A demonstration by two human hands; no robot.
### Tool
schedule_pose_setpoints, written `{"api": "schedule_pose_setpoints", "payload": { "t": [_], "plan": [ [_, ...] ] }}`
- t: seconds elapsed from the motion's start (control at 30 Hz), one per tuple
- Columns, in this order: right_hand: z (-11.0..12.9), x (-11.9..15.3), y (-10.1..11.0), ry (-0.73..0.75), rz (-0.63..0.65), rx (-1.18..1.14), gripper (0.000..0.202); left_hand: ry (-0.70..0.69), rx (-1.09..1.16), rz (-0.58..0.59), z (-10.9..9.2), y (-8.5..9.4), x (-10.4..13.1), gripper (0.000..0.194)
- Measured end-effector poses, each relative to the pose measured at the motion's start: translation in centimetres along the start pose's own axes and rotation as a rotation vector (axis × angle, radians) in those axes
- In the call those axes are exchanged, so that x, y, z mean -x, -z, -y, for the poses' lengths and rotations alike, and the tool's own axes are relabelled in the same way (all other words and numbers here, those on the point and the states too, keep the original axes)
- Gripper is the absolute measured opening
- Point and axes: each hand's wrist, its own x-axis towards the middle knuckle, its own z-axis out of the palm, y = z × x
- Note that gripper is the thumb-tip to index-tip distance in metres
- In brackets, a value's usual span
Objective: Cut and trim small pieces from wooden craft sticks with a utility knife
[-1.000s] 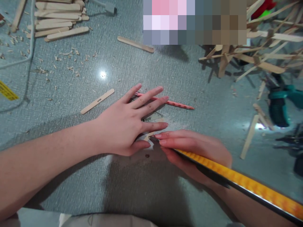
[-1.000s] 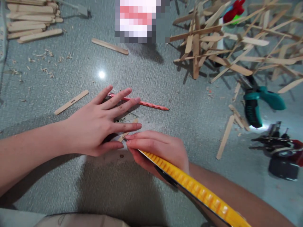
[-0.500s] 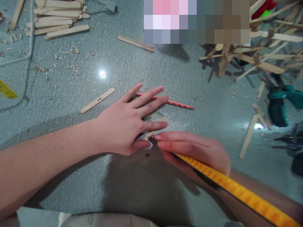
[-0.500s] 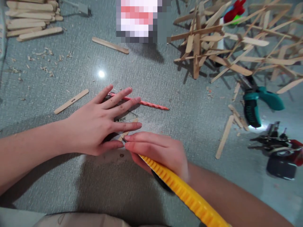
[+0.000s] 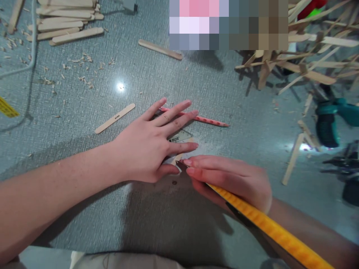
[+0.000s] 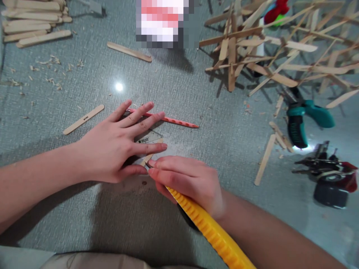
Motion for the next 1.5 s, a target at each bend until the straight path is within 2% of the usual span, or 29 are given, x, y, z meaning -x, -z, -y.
{"api": "schedule_pose_setpoints", "payload": {
  "t": [0.27,0.37,0.57,0.7,0.93,1.2,1.37,1.5],
  "plan": [
    [-0.01,0.39,-0.28,0.065,-0.041,0.075,0.017,-0.002,0.007,-0.007,-0.04,0.03,0.09,0.051],
    [0.03,0.32,-0.16,0.069,-0.037,0.081,0.018,-0.009,-0.003,-0.003,-0.02,0.03,0.04,0.054],
    [0.04,0.3,0.2,-0.076,-0.054,0.011,0.025,-0.008,-0.011,0.01,0.04,-0.08,-0.06,0.057],
    [-0.1,0.24,0.07,-0.046,-0.032,0.004,0.028,-0.026,-0.005,-0.017,0.1,-0.37,0.0,0.052],
    [-0.02,0.29,-0.27,-0.018,-0.052,0.025,0.02,-0.031,0.049,-0.047,0.14,-0.48,-0.01,0.048],
    [0.21,0.23,-0.25,0.021,-0.026,0.021,0.016,0.007,0.027,0.025,-0.04,-0.17,-0.11,0.051],
    [0.12,0.46,0.08,0.017,-0.008,0.019,0.016,-0.025,0.075,-0.097,0.0,-0.24,-0.07,0.042],
    [0.22,0.47,0.05,-0.005,-0.014,0.037,0.017,-0.03,0.065,-0.09,-0.03,-0.2,-0.02,0.045]
  ]
}}
